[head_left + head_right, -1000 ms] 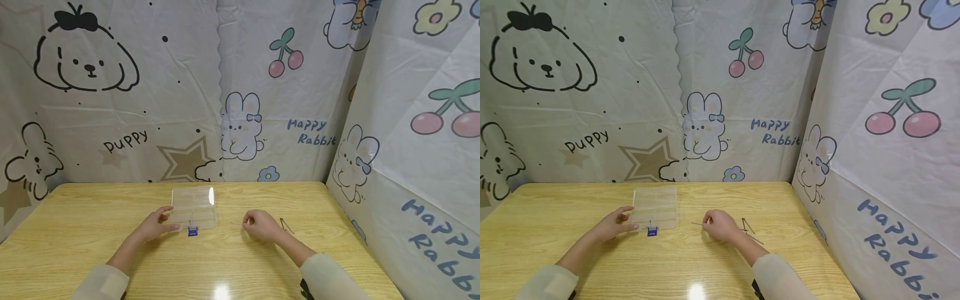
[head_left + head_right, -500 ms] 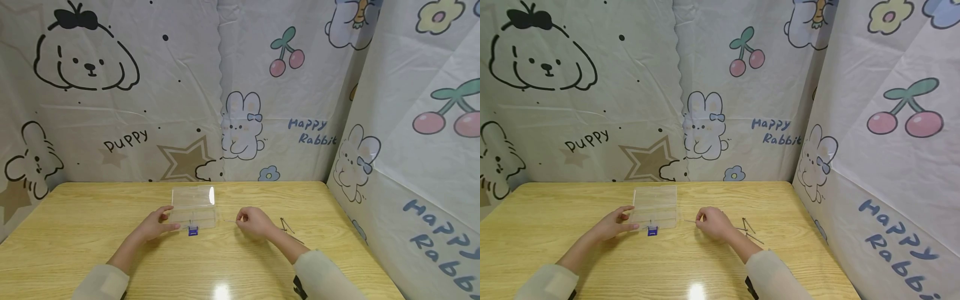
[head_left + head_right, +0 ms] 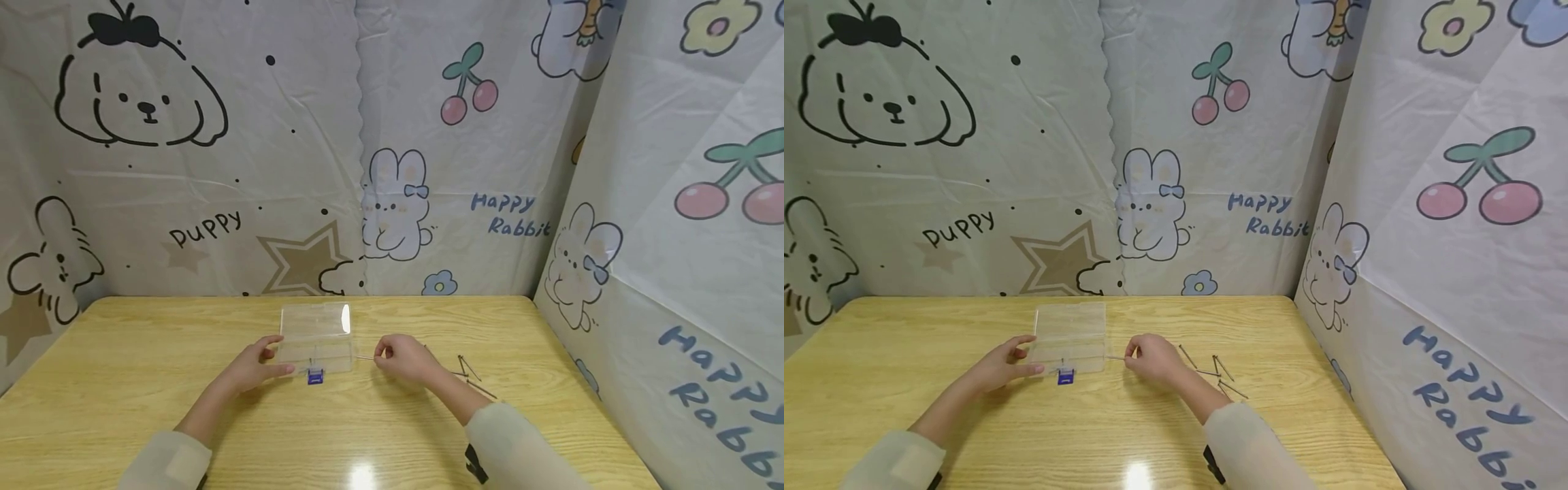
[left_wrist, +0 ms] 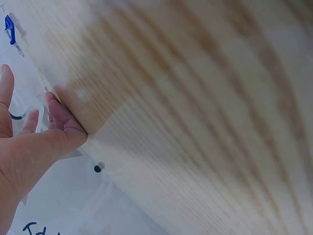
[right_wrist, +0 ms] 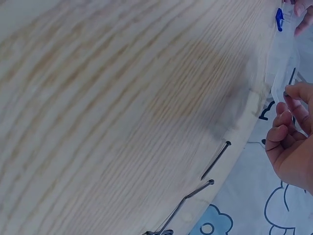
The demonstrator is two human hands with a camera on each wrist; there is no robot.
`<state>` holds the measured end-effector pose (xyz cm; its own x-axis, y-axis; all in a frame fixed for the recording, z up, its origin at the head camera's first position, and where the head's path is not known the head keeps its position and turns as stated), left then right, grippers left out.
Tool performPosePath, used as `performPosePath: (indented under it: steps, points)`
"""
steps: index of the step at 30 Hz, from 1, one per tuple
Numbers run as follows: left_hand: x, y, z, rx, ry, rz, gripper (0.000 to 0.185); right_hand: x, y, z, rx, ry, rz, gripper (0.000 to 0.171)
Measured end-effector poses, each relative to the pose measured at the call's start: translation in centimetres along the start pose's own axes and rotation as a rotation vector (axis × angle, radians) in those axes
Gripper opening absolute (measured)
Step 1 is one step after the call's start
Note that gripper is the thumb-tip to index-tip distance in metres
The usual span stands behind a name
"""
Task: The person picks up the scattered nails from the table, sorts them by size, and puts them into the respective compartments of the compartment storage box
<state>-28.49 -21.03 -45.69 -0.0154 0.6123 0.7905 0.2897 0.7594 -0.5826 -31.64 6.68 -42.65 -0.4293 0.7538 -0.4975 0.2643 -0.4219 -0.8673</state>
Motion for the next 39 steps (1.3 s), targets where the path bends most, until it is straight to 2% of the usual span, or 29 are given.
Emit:
performPosePath:
  steps: [15,22,26,29,39]
  points:
    - [0.0,0.0,0.1,0.005,-0.004,0.009,0.082,-2.4,0.9,1.7,-0.003,-0.091,-0.077,0.007]
    - [0.0,-0.1,0.1,0.008,0.0,0.019,0.082,-3.2,1.4,2.1,-0.003,-0.138,-0.073,0.01]
    - [0.0,-0.1,0.0,0.007,-0.003,0.021,0.083,-3.6,1.6,2.4,-0.012,-0.136,-0.069,0.01]
    - [0.0,-0.1,0.0,0.005,-0.007,0.017,0.082,-3.7,1.9,2.6,-0.034,-0.096,-0.057,0.008]
    - [0.1,-0.1,0.0,0.003,-0.009,0.017,0.082,-3.7,2.7,3.3,-0.048,-0.055,-0.06,0.009]
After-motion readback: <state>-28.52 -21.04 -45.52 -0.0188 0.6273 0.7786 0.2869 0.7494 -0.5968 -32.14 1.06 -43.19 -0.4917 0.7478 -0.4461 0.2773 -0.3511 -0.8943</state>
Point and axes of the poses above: each hand's wrist, its own z-axis towards the middle knuckle, its own y-axis out of the palm, x = y × z, the point moved 5 cm from there along z, towards the middle knuckle, and after that the axes turned 3 degrees about -x, right-handed, at the moved point
